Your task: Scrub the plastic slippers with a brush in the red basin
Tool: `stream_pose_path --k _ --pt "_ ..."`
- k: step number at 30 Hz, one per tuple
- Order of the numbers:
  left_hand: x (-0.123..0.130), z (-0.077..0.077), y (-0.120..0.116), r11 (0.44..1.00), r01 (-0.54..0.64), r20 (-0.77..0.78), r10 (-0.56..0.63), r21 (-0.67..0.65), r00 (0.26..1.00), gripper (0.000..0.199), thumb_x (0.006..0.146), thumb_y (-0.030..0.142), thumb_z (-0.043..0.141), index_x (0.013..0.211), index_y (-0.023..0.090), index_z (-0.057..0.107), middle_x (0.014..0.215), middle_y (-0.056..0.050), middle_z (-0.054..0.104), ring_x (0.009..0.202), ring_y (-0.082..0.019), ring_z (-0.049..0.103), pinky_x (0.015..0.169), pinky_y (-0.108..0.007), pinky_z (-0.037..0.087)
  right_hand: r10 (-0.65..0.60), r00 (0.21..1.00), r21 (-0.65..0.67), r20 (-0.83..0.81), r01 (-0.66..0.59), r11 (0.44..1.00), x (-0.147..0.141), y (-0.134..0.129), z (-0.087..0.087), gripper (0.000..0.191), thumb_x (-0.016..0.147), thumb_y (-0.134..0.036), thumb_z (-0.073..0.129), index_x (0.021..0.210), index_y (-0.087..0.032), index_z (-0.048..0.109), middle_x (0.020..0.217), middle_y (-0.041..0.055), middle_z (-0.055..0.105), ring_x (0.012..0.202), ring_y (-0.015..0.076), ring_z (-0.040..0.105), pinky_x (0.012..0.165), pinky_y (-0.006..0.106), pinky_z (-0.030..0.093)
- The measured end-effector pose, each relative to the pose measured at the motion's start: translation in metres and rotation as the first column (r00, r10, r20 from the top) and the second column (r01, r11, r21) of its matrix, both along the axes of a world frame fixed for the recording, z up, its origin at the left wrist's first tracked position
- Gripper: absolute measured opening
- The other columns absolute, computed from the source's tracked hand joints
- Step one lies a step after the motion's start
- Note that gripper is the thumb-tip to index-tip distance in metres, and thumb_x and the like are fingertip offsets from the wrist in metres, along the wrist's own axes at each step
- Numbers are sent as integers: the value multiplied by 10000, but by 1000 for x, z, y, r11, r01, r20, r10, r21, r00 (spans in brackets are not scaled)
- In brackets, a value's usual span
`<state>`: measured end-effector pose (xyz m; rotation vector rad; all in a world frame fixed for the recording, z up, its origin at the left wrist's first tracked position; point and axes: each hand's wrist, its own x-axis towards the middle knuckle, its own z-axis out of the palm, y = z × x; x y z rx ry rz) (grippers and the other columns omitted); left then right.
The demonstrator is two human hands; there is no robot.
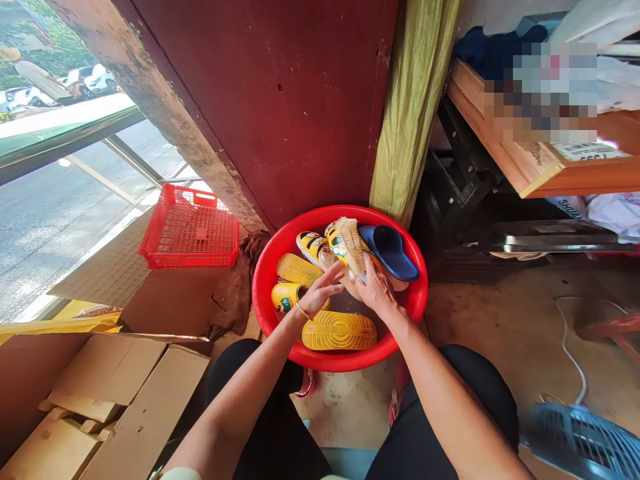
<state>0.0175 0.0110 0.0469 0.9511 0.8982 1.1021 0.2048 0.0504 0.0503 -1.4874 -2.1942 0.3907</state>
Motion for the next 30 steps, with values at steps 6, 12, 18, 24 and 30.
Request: stream_pose_path --k 6,12,18,24,30 --pt "1 -5 -2 999 -6 31 7 -40 1000 795 711 222 780 1459 299 522 1634 -67 338 1481 -369 324 1189 -537 276 -58 979 5 193 58 998 -7 1 -5 783 939 -288 517 1596 -75 150 1412 265 553 1143 355 654 891 438 560" --pt "2 3 -2 1000 -13 85 15 -25 996 705 757 259 743 1431 319 544 1607 -54 392 1470 -330 350 1151 -486 341 -131 953 33 273 127 991 -7 0 6 763 958 -286 478 1607 -111 115 1259 243 658 905 333 725 757 426 571" --pt "-23 3 -11 999 9 -347 6 40 938 597 791 434 743 1336 222 618 1222 -140 672 1053 -289 659 970 -462 477 -169 957 155 236 135 979 6 4 14 727 971 -283 433 1611 -128 122 1190 213 701 905 304 717 767 385 557" --pt "-32 -17 -38 922 370 -858 -96 115 505 687 618 462 858 1236 221 681 1138 -148 696 1113 -381 623 1035 -476 431 -271 937 164 222 238 957 18 22 13 709 955 -295 484 1580 -115 202 1154 226 705 908 334 716 734 404 541" --pt "-5 -30 -53 843 526 -970 -209 -114 125 923 583 492 862 1407 229 543 1336 -205 578 1239 -460 521 1037 -546 388 -234 933 54 272 228 972 11 23 0 722 928 -276 542 1550 -63 243 1144 261 705 899 341 722 705 387 531"
